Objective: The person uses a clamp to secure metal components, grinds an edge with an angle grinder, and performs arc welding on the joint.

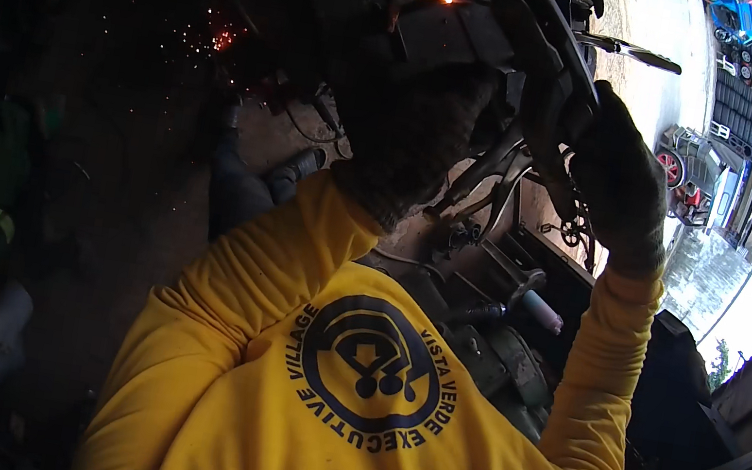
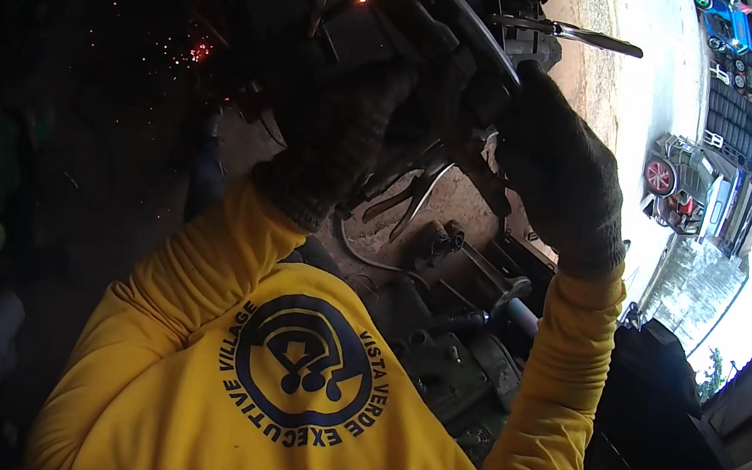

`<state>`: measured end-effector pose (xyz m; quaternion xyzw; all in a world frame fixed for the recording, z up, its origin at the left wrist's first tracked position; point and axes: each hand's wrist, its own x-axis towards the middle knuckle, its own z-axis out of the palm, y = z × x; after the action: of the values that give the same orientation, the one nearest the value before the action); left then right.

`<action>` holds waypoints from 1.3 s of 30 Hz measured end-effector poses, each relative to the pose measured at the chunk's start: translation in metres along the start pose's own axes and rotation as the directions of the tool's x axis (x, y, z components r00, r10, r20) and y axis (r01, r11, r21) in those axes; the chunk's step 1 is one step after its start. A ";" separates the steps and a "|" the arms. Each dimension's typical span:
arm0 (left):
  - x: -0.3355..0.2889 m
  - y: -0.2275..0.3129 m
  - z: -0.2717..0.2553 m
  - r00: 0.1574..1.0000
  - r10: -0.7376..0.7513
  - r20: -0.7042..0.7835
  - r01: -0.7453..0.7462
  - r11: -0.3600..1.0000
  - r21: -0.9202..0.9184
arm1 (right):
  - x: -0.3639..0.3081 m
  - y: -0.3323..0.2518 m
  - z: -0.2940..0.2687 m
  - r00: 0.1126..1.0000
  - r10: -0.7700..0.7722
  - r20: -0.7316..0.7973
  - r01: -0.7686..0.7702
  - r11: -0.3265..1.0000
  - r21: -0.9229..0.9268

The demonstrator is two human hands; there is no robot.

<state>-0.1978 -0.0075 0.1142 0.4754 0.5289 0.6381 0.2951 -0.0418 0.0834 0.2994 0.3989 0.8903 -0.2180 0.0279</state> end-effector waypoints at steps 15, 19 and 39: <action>-0.006 -0.002 -0.006 0.983 0.121 0.136 -0.151 0.960 0.238 | 0.005 -0.005 0.000 0.997 -0.065 0.042 0.061 0.993 0.099; -0.009 -0.006 -0.001 0.985 0.113 0.131 -0.147 0.946 0.290 | 0.006 -0.004 0.002 0.994 -0.108 0.026 0.106 0.991 0.076; -0.011 -0.005 -0.001 0.984 0.146 0.097 -0.169 0.941 0.295 | 0.008 -0.007 0.004 0.999 -0.027 0.045 0.022 0.994 0.111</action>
<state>-0.1957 -0.0161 0.1065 0.5790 0.5690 0.5534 0.1863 -0.0530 0.0827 0.2969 0.3836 0.8809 -0.2763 0.0236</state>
